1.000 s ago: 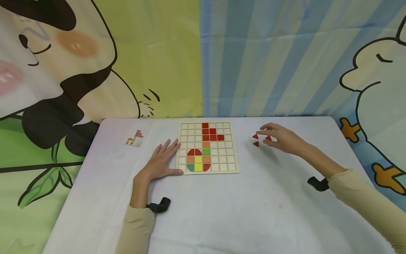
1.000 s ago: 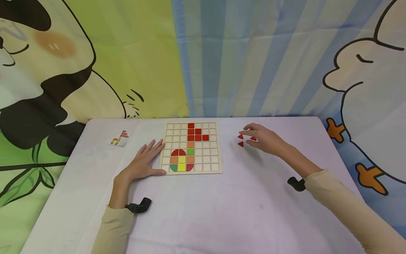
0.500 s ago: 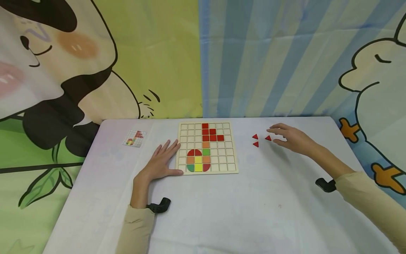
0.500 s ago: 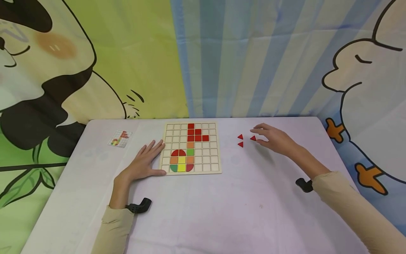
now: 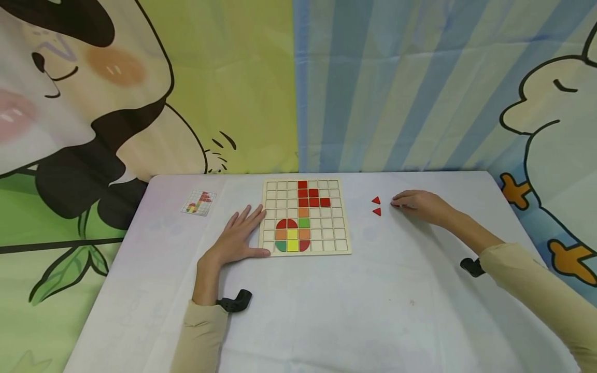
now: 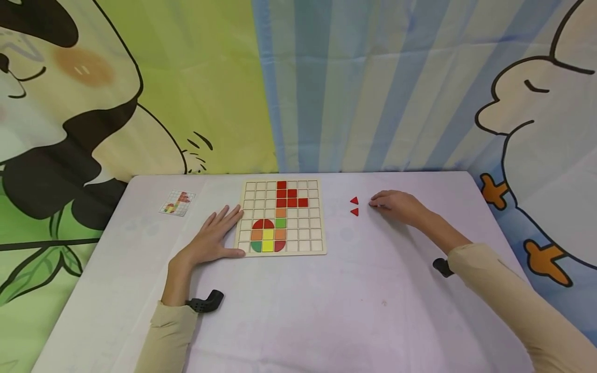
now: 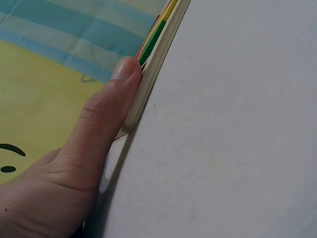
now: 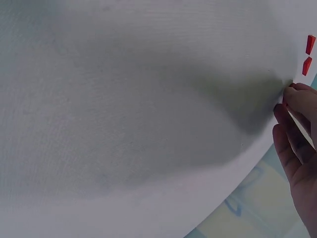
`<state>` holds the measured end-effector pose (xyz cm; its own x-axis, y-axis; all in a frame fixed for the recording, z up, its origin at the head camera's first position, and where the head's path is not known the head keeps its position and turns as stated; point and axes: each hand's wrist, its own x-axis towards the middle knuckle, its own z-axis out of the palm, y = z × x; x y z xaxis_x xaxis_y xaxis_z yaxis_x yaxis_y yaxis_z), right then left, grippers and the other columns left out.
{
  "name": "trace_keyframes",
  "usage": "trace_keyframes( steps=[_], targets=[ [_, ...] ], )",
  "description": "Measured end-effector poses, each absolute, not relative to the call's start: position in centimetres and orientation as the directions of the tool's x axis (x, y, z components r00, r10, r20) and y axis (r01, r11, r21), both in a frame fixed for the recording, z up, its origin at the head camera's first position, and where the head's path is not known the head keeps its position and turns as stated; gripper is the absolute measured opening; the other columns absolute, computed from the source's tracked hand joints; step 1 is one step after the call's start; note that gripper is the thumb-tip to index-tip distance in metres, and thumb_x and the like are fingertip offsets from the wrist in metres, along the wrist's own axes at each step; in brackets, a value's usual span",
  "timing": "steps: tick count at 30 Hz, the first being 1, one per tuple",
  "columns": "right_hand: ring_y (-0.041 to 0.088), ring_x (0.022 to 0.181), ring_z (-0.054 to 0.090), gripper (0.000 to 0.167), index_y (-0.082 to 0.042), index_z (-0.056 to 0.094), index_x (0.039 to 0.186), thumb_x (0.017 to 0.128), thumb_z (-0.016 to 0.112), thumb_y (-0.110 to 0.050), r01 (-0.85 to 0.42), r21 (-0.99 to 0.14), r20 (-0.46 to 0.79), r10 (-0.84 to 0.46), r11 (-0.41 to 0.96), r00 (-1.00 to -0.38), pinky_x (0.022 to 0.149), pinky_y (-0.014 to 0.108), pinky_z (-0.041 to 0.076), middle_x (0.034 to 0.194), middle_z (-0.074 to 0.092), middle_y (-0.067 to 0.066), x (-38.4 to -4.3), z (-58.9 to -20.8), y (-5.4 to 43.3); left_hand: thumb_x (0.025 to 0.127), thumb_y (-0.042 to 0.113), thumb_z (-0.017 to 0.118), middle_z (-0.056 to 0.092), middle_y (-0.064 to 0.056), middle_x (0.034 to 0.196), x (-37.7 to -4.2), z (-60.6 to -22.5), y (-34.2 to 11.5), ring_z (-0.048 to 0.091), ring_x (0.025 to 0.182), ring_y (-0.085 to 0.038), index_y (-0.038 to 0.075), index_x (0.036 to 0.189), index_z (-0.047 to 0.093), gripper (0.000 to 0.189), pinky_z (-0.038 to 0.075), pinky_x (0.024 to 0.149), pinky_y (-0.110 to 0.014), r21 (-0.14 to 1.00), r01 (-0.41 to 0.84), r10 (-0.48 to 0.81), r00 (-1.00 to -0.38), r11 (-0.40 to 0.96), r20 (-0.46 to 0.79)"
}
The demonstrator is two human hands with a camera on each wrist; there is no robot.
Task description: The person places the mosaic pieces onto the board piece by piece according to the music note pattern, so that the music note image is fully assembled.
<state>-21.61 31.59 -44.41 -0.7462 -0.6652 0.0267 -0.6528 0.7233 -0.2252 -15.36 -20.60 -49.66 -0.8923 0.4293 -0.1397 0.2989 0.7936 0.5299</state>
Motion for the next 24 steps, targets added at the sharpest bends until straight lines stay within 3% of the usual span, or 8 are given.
trace_keyframes(
  steps=[8, 18, 24],
  targets=[
    [0.027, 0.089, 0.073, 0.024, 0.000, 0.080, 0.102, 0.080, 0.081, 0.008, -0.696, -0.259, 0.195, -0.669, 0.670, -0.717, 0.075, 0.044, 0.062, 0.100, 0.075, 0.009, -22.0, -45.7, 31.8, 0.079, 0.058, 0.084, 0.013, -0.004, 0.176, -15.4, -49.7, -20.6, 0.002, 0.163, -0.033, 0.014, 0.166, 0.023, 0.115, -0.001, 0.131, -0.054, 0.520, 0.310, 0.435, -0.891, 0.796, -0.134],
    [0.018, 0.080, 0.067, 0.028, -0.001, 0.079, 0.110, 0.082, 0.082, 0.002, -0.690, -0.205, 0.199, -0.660, 0.695, -0.724, 0.065, 0.033, 0.059, 0.099, 0.071, 0.006, -21.5, -45.1, 31.1, 0.079, 0.058, 0.084, 0.013, -0.004, 0.176, -15.4, -49.6, -20.5, 0.002, 0.163, -0.033, 0.014, 0.166, 0.023, 0.115, -0.001, 0.131, -0.054, 0.515, 0.311, 0.435, -0.890, 0.799, -0.137],
    [0.017, 0.079, 0.065, 0.029, -0.001, 0.078, 0.110, 0.082, 0.082, 0.003, -0.690, -0.246, 0.210, -0.658, 0.680, -0.723, 0.066, 0.031, 0.059, 0.099, 0.069, 0.006, -20.3, -44.0, 29.1, 0.079, 0.058, 0.084, 0.013, -0.004, 0.175, -15.3, -49.5, -20.5, 0.002, 0.163, -0.033, 0.014, 0.166, 0.023, 0.115, 0.000, 0.131, -0.054, 0.517, 0.308, 0.433, -0.891, 0.799, -0.137]
  ],
)
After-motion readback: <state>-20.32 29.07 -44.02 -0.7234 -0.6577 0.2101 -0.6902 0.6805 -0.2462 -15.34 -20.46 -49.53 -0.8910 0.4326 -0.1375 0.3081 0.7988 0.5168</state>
